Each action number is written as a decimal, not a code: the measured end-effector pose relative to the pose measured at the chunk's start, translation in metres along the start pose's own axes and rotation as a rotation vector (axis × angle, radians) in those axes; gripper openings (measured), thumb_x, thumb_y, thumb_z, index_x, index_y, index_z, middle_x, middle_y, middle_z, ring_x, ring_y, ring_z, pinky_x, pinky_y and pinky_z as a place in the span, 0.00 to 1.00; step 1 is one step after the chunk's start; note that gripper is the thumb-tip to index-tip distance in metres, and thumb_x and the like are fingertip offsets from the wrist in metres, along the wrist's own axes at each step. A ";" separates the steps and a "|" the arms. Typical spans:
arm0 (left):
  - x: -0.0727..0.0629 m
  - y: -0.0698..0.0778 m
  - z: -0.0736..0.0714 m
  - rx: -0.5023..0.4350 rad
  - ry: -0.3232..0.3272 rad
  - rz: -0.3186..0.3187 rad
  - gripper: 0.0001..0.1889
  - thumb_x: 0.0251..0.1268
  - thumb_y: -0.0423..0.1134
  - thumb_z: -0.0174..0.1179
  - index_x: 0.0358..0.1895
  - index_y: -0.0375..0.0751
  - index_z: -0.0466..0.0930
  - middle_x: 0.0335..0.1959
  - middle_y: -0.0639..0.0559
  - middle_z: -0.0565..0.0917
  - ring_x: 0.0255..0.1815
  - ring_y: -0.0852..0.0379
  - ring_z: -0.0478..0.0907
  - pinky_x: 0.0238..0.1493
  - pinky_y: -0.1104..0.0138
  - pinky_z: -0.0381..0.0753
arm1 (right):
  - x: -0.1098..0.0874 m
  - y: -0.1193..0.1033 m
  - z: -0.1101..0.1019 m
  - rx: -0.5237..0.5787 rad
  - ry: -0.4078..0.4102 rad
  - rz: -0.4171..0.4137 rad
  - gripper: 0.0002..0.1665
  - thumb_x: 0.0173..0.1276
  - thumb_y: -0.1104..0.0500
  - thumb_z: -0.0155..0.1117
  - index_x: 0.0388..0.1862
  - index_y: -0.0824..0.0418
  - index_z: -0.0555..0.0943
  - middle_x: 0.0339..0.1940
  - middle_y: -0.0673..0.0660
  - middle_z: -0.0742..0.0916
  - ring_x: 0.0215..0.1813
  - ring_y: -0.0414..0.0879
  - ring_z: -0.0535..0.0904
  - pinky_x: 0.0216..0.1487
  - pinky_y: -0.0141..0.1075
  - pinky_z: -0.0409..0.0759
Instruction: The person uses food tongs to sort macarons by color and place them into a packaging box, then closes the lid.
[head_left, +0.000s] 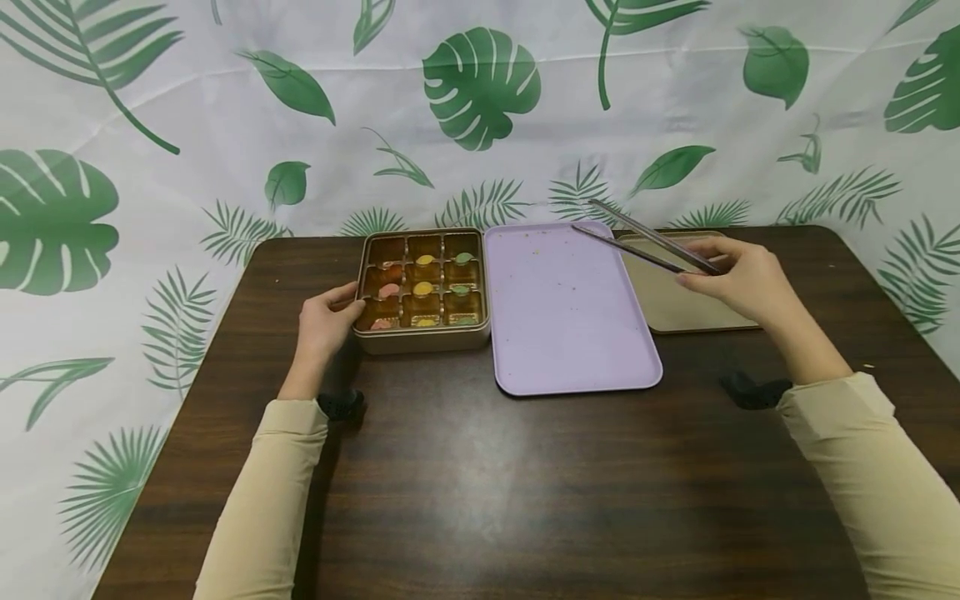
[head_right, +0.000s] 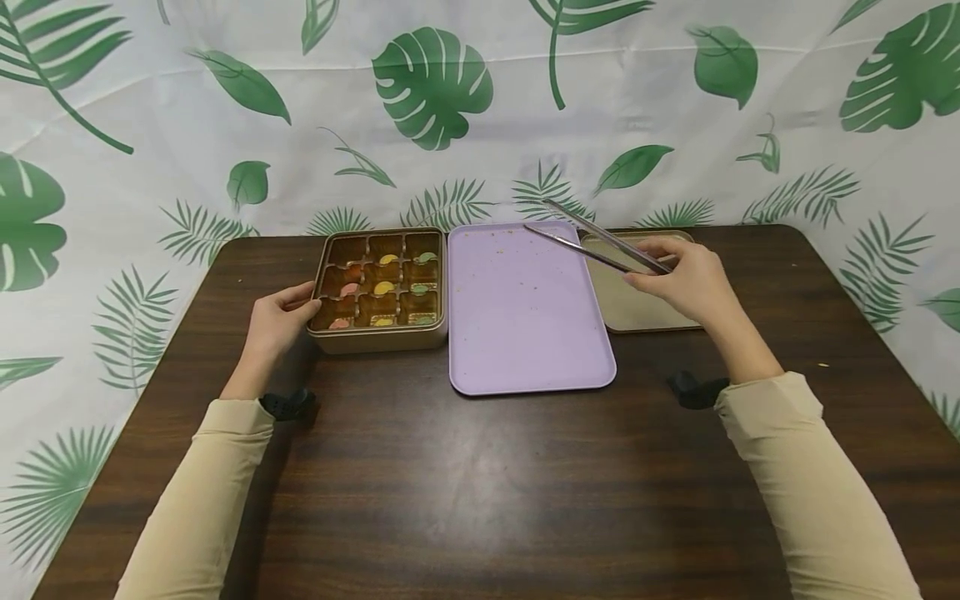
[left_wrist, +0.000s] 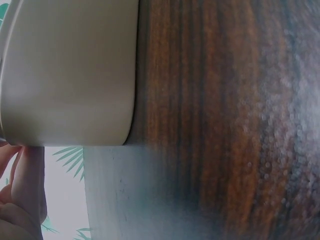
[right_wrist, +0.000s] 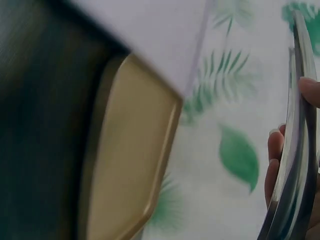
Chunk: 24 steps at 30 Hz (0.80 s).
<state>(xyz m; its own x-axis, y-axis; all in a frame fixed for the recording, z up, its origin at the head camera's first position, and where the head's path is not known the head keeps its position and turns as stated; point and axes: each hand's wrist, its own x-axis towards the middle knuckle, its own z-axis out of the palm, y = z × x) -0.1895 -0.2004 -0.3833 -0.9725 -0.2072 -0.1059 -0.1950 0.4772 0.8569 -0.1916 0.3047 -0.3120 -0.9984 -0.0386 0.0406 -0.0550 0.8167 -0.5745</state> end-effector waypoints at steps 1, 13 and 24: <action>0.000 0.000 0.000 -0.001 -0.001 0.001 0.22 0.70 0.37 0.53 0.66 0.39 0.71 0.61 0.35 0.77 0.60 0.42 0.77 0.59 0.52 0.76 | -0.002 0.007 -0.003 -0.008 0.004 0.022 0.36 0.63 0.43 0.65 0.63 0.62 0.74 0.59 0.69 0.78 0.54 0.57 0.76 0.44 0.44 0.75; -0.001 0.002 -0.001 -0.015 -0.005 -0.017 0.23 0.71 0.37 0.53 0.67 0.40 0.70 0.62 0.36 0.76 0.61 0.42 0.76 0.61 0.53 0.75 | -0.023 0.090 -0.033 -0.048 0.030 0.236 0.47 0.64 0.35 0.57 0.71 0.65 0.63 0.67 0.77 0.69 0.62 0.72 0.64 0.47 0.62 0.69; -0.001 0.002 -0.001 -0.013 -0.008 -0.019 0.23 0.71 0.37 0.53 0.67 0.41 0.69 0.62 0.35 0.76 0.60 0.42 0.76 0.60 0.52 0.75 | -0.034 0.151 -0.040 -0.082 0.094 0.426 0.50 0.67 0.35 0.51 0.73 0.70 0.56 0.71 0.78 0.61 0.65 0.77 0.58 0.59 0.68 0.62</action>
<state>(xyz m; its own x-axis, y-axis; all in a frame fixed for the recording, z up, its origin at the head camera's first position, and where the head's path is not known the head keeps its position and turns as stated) -0.1885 -0.1997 -0.3807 -0.9697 -0.2092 -0.1260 -0.2116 0.4619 0.8613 -0.1651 0.4526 -0.3671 -0.9262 0.3606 -0.1099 0.3662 0.7915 -0.4893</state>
